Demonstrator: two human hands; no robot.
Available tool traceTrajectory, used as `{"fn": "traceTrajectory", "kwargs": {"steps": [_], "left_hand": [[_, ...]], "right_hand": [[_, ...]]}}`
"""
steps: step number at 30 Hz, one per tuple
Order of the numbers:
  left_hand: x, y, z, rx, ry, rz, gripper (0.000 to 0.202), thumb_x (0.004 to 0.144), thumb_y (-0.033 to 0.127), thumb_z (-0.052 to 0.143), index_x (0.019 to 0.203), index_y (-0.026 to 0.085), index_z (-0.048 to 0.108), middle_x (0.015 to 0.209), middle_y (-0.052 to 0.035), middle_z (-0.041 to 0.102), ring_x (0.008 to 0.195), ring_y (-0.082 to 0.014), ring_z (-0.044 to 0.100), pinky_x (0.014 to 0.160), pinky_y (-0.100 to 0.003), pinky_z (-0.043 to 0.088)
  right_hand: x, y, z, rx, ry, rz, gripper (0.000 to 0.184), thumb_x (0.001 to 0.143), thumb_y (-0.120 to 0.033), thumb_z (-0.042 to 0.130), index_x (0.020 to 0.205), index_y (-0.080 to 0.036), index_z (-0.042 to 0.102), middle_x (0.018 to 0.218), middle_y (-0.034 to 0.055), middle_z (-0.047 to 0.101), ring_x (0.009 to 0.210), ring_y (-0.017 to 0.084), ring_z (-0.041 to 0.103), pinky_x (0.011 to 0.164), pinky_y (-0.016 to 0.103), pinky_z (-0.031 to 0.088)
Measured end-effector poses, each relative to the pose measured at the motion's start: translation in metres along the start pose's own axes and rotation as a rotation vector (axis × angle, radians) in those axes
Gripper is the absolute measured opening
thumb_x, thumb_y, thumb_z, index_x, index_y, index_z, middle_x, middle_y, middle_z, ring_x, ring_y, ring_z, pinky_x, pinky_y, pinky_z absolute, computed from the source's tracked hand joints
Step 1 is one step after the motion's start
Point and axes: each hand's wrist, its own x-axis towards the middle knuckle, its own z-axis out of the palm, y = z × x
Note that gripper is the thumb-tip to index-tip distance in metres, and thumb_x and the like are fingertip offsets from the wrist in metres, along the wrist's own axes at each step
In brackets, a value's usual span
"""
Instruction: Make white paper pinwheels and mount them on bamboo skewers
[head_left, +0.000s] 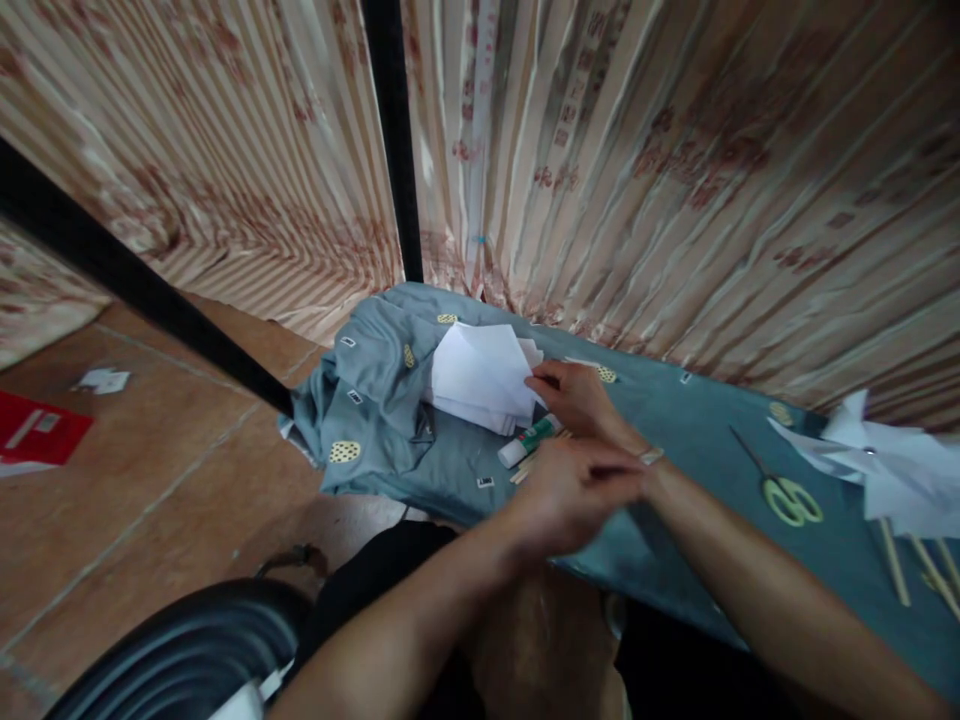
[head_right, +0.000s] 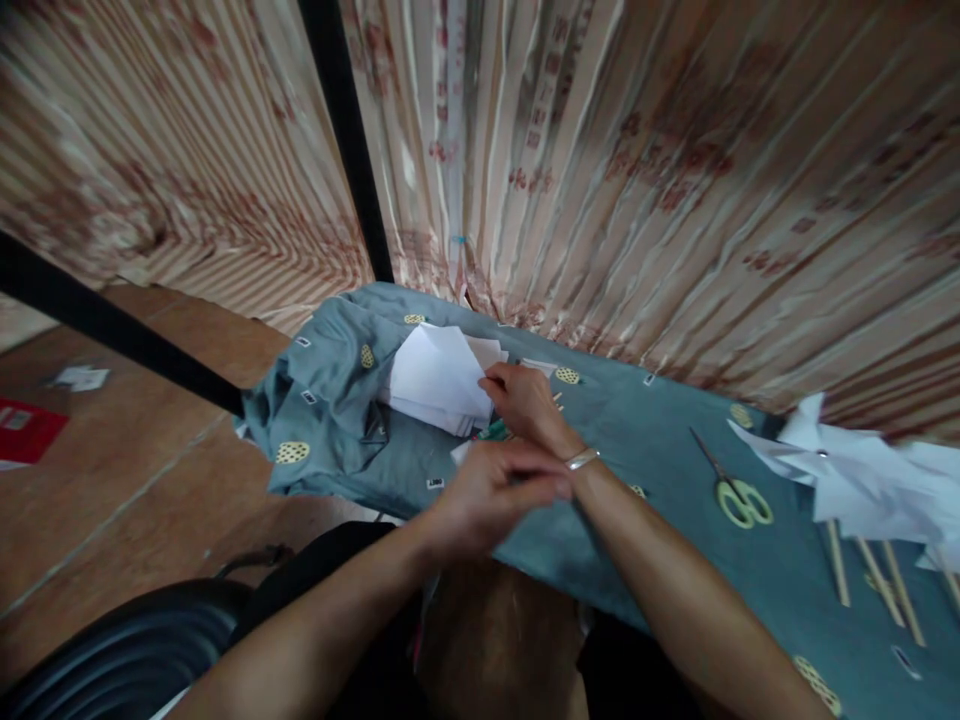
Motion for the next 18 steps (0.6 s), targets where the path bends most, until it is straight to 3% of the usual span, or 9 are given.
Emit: {"fn": "traceTrajectory", "kwargs": {"steps": [2, 4, 7, 9, 12, 15, 18], "left_hand": [[0.012, 0.009, -0.033, -0.175, 0.322, 0.013, 0.019, 0.077, 0.034, 0.066, 0.082, 0.017, 0.073, 0.082, -0.0055, 0.072, 0.079, -0.0193, 0.065, 0.077, -0.032, 0.051], [0.019, 0.009, -0.058, -0.233, 0.568, 0.008, 0.027, 0.068, 0.034, 0.075, 0.089, 0.016, 0.072, 0.087, -0.0062, 0.071, 0.086, -0.02, 0.065, 0.083, -0.032, 0.05], [0.022, -0.001, -0.074, -0.289, 0.837, -0.014, 0.054, 0.058, 0.032, 0.082, 0.108, 0.018, 0.064, 0.11, -0.0088, 0.066, 0.105, -0.0216, 0.061, 0.089, -0.032, 0.047], [0.024, -0.01, -0.074, -0.382, 0.817, -0.05, 0.066, 0.056, 0.032, 0.084, 0.115, 0.019, 0.058, 0.117, -0.0106, 0.063, 0.108, -0.0227, 0.061, 0.09, -0.033, 0.047], [0.03, -0.024, -0.071, -0.47, 0.752, -0.047, 0.064, 0.051, 0.033, 0.084, 0.107, 0.016, 0.058, 0.101, -0.009, 0.068, 0.095, -0.0225, 0.065, 0.085, -0.034, 0.049], [0.034, -0.033, -0.077, -0.489, 0.876, -0.106, 0.048, 0.048, 0.03, 0.081, 0.088, 0.013, 0.06, 0.084, -0.0064, 0.069, 0.084, -0.022, 0.065, 0.077, -0.034, 0.05], [0.031, -0.03, -0.092, -0.425, 0.932, -0.137, 0.036, 0.051, 0.026, 0.075, 0.082, 0.014, 0.062, 0.079, -0.0059, 0.069, 0.079, -0.0226, 0.066, 0.069, -0.033, 0.05]], "right_hand": [[-0.003, -0.002, 0.002, 0.001, 0.012, -0.011, 0.022, 0.089, -0.026, 0.051, 0.081, -0.017, 0.07, 0.07, 0.0029, 0.069, 0.064, 0.016, 0.06, 0.059, 0.025, 0.038], [-0.008, -0.007, 0.004, -0.044, 0.063, -0.023, 0.023, 0.09, -0.025, 0.049, 0.086, -0.016, 0.07, 0.074, 0.0046, 0.071, 0.067, 0.017, 0.062, 0.062, 0.026, 0.04], [-0.019, -0.017, 0.008, -0.198, 0.124, -0.081, 0.022, 0.094, -0.023, 0.048, 0.091, -0.015, 0.068, 0.084, 0.0079, 0.072, 0.077, 0.019, 0.064, 0.07, 0.027, 0.042], [-0.026, -0.026, 0.009, -0.313, 0.097, -0.165, 0.022, 0.096, -0.019, 0.045, 0.091, -0.014, 0.066, 0.088, 0.0093, 0.071, 0.084, 0.02, 0.064, 0.075, 0.028, 0.043], [-0.035, -0.04, 0.012, -0.433, -0.007, -0.256, 0.021, 0.094, -0.012, 0.045, 0.094, -0.013, 0.066, 0.09, 0.0098, 0.07, 0.086, 0.021, 0.062, 0.077, 0.029, 0.044], [-0.039, -0.048, 0.015, -0.418, -0.056, -0.292, 0.019, 0.093, -0.013, 0.048, 0.096, -0.012, 0.066, 0.093, 0.0106, 0.07, 0.09, 0.023, 0.062, 0.081, 0.031, 0.046], [-0.04, -0.042, 0.015, -0.211, 0.059, -0.283, 0.022, 0.095, -0.024, 0.049, 0.105, -0.013, 0.066, 0.106, 0.0123, 0.07, 0.102, 0.023, 0.062, 0.091, 0.035, 0.047]]}}
